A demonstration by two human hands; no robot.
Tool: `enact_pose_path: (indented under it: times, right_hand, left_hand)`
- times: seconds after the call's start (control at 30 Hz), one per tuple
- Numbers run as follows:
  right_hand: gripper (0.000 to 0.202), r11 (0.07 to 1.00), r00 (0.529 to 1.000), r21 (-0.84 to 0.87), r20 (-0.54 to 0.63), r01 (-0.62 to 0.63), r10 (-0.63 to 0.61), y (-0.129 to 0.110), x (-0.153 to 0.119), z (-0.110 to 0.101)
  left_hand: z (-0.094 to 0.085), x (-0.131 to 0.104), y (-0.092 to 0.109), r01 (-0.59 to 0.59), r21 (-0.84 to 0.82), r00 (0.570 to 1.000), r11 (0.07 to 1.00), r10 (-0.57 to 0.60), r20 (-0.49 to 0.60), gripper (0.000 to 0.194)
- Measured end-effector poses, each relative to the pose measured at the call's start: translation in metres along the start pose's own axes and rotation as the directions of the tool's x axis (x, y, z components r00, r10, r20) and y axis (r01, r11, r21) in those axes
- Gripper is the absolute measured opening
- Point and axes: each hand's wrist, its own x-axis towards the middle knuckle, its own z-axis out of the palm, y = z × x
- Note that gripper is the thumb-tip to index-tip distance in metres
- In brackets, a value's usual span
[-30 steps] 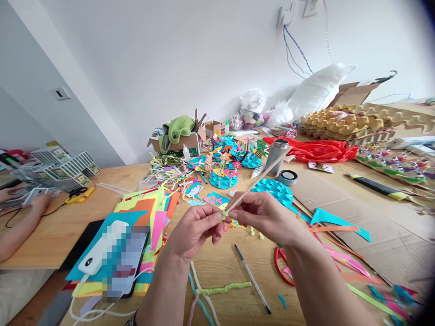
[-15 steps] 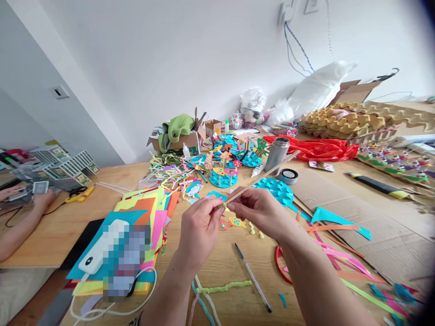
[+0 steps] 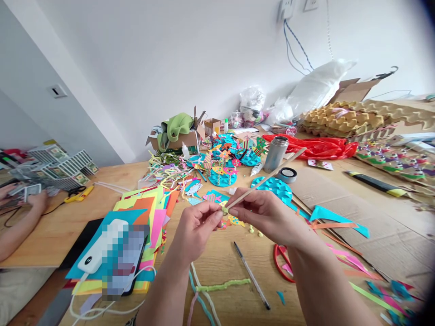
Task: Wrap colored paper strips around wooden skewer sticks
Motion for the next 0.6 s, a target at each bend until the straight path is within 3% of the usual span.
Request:
enact_pose_path:
  times: [0.1,0.23,0.3,0.37,0.47,0.53,0.6]
  right_hand:
    - [0.022,1.0,0.999,0.006,0.037,-0.019,0.019,-0.005,-0.002,0.0]
    - [0.025,0.996,0.995,0.077,0.098,-0.039,0.031,-0.009,-0.003,-0.001]
    - [0.025,0.995,0.996,0.087,0.089,-0.038,0.03,-0.008,-0.003,-0.002]
    - [0.024,0.997,0.998,0.064,0.055,-0.039,0.035,-0.006,-0.002,-0.003]
    - [0.024,0.998,0.999,0.029,-0.019,-0.05,0.051,-0.003,0.001,-0.003]
    - [0.026,0.998,0.996,0.02,-0.059,-0.062,0.063,-0.003,0.003,-0.001]
    - [0.029,0.997,0.995,0.027,-0.071,-0.07,0.071,-0.004,0.004,0.0]
  left_hand:
    - [-0.005,0.002,-0.001,0.141,-0.216,0.986,0.966,-0.117,0.117,0.017]
    - [-0.009,0.004,-0.001,0.384,-0.418,0.904,0.824,-0.244,0.35,0.024]
    - [-0.009,0.005,-0.001,0.397,-0.439,0.896,0.806,-0.238,0.374,0.024]
    - [-0.006,0.005,-0.002,0.302,-0.389,0.934,0.87,-0.189,0.304,0.023]
    - [0.0,0.004,-0.002,0.108,-0.175,0.992,0.979,-0.095,0.085,0.025]
    - [0.005,0.003,-0.002,0.003,0.026,0.998,1.0,-0.002,-0.065,0.035]
    - [0.01,0.002,-0.002,-0.112,0.23,0.977,0.967,0.149,-0.152,0.027]
